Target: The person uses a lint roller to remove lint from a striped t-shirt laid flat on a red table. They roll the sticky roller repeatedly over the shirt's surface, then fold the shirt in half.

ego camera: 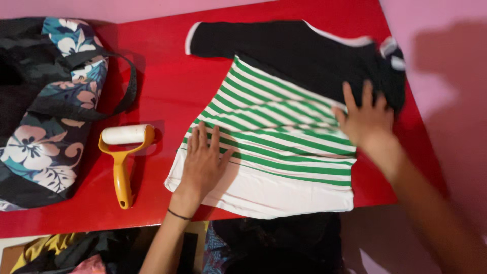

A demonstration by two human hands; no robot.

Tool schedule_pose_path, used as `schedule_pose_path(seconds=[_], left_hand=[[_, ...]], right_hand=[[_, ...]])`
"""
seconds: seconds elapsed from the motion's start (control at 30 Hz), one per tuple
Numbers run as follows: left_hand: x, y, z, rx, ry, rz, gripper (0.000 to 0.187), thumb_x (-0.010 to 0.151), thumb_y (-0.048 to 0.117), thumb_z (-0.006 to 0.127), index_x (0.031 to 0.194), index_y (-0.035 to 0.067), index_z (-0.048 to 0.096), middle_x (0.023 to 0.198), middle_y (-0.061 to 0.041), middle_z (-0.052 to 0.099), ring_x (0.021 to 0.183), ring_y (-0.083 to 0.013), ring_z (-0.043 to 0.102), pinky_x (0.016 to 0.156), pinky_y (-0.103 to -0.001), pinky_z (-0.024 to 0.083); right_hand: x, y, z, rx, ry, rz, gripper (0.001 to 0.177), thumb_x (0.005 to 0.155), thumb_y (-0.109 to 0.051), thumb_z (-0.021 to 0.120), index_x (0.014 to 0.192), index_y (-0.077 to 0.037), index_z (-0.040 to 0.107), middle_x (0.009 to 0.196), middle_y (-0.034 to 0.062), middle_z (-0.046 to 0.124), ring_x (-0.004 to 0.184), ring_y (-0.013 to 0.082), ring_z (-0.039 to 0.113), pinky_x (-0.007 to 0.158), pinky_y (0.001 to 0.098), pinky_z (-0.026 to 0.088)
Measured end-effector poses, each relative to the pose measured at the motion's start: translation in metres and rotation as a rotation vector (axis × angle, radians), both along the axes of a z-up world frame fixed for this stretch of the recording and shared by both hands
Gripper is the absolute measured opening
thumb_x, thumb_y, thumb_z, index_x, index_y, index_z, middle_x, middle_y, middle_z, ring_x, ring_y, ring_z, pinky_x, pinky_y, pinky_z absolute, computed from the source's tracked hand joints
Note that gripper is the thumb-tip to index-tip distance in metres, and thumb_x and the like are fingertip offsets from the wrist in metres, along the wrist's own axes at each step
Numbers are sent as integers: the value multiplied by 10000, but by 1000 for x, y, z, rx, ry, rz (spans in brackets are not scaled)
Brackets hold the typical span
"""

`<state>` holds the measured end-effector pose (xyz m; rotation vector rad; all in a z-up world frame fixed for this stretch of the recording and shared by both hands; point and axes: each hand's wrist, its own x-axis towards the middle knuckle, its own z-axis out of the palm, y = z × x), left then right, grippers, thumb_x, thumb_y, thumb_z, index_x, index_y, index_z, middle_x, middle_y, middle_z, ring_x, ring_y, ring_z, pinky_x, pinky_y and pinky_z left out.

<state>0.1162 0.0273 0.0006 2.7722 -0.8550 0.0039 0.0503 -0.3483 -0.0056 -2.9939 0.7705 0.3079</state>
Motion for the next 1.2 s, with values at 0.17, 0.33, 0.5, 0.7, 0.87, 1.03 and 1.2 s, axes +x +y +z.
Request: schedule_pose_path(seconds=[0.17,0.33,0.5,0.7,0.87,1.03,1.2], left_hand=[[-25,-8,12,225,103,265,794,981,555,505,1514,-26,404,1548,-370,331,1390,-494,400,1081,-567,443],[-32,-20,-3,269,54,333,969,920,674,514,1496,-87,349,1494,-421,324,1370,-584,339,890,-656,518],[23,-47,-8,408,234,301,1154,871,813,473,1573,-52,171,1586,-416,102,1447,-630,139,972,-808,342],[121,-77,6,276,490,300,1115,861,809,431,1613,65,77,1640,-347,-104,1482,-607,-86,1051,-850,115],[189,-68,-15,173,251,374,796,923,585,327,1605,184,241,1742,-110,16,1583,-430,-22,1077,-896,17],[262,-50,-37,42,-135,88,954,1031,726,304,1638,-5,214,1700,-137,211,1580,-356,121,1163,-796,-39],[304,-26,-27,65,-110,-166,978,921,780,373,1600,79,301,1697,-164,211,1569,-314,168,1186,-725,10]], right_hand=[[-77,59,41,-12,352,34,647,1052,-547,450,1423,-32,571,1216,208,707,1062,333,728,916,458,594],[-52,50,64,113,-263,519,586,917,-452,591,1427,-164,570,1484,217,457,1247,413,537,1009,541,470],[53,-5,29,279,-443,668,543,1004,-437,534,1475,-168,556,1643,234,286,1515,424,257,1196,567,246],[142,-60,-29,304,-377,558,596,1046,-510,398,1584,-255,390,1698,201,160,1573,394,124,1252,561,75],[174,-86,-44,169,-358,131,640,1031,-561,325,1621,-316,278,1703,206,92,1564,384,65,1235,562,29],[188,-96,-39,187,-333,50,628,1030,-565,297,1616,-344,256,1705,166,71,1568,351,41,1237,553,-2],[193,-106,-29,151,-342,81,632,1030,-575,308,1614,-332,289,1708,153,106,1574,333,67,1245,543,9]])
